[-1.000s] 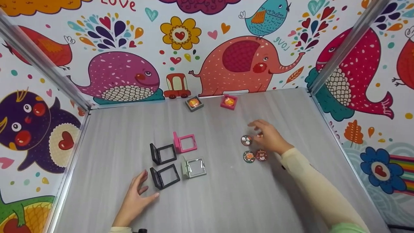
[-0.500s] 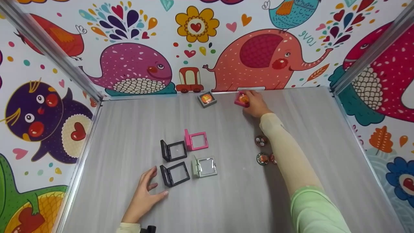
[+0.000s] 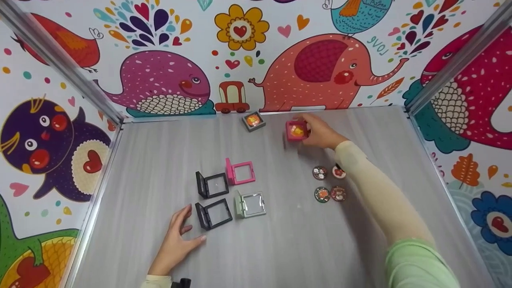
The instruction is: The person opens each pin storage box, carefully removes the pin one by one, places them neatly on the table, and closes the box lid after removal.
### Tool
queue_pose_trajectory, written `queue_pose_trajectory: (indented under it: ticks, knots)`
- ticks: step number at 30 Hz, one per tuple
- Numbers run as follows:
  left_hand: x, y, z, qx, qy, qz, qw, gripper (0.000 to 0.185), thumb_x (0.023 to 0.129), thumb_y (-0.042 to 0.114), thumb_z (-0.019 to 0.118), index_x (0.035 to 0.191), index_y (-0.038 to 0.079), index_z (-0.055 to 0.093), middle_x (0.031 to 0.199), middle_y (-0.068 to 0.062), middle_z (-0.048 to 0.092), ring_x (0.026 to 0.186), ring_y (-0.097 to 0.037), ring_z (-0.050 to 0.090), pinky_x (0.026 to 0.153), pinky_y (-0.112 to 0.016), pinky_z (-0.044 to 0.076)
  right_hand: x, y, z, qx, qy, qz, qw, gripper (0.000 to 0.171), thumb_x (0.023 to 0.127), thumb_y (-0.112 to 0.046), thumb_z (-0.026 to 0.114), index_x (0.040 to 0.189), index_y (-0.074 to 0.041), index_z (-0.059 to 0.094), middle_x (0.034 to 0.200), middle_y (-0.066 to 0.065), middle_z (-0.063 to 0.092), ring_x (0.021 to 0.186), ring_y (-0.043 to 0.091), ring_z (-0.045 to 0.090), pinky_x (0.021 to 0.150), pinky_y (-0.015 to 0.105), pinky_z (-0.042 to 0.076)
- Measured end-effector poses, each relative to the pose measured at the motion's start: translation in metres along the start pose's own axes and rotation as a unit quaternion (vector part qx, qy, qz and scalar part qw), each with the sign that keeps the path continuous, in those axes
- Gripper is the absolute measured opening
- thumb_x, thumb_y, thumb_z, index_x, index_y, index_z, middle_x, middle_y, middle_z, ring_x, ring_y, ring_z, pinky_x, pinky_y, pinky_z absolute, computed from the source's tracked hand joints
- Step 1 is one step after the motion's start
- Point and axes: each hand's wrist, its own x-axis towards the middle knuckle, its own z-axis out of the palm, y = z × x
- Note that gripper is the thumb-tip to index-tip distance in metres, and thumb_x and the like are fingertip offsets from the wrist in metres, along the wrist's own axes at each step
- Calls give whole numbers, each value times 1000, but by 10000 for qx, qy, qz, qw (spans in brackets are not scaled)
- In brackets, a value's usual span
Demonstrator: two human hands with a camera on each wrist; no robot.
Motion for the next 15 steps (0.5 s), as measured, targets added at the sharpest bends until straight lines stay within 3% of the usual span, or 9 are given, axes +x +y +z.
queue_pose_trajectory:
  ticks: [4, 8, 10, 12, 15]
  knots:
    - [2, 2, -5, 16, -57, -40, 10000, 105, 78, -2, 96, 165, -1, 37, 164, -21, 36, 151, -39, 38, 112, -34, 50, -36, -25, -12, 11, -230, -522, 9984, 89, 84, -5, 93, 159, -19, 47, 152, 1, 54, 139, 25, 51, 108, 52, 55]
    - [4, 14, -11, -56, -137, -202, 9997, 109, 81, -11, 88, 169, -1, 25, 165, -25, 32, 151, -45, 36, 111, -41, 52, -70, -42, -20, -116, -299, -715, 9969, 92, 83, -10, 96, 160, -22, 47, 151, -2, 54, 138, 23, 49, 103, 51, 58]
    - [3, 29, -15, 50, -5, -113, 9999, 110, 83, -16, 79, 171, 1, 17, 165, -24, 32, 150, -44, 38, 108, -40, 54, -86, -51, -24, -197, -296, -808, 9961, 92, 82, -12, 97, 159, -26, 48, 150, -3, 54, 137, 22, 48, 100, 49, 60]
    - [5, 51, -17, 219, 353, 191, 9990, 109, 82, -20, 71, 172, 2, 15, 163, -22, 37, 144, -41, 44, 104, -35, 56, -99, -62, -27, -260, -290, -944, 9948, 91, 82, -14, 97, 158, -28, 49, 149, -4, 54, 136, 21, 47, 98, 46, 61]
    - [14, 93, -12, 446, 898, 809, 9917, 100, 83, -20, 69, 170, 4, 25, 158, -14, 45, 134, -31, 50, 100, -31, 54, -117, -82, -27, -324, -236, -1300, 9907, 88, 82, -14, 96, 157, -28, 51, 148, -3, 54, 135, 21, 47, 95, 45, 62]
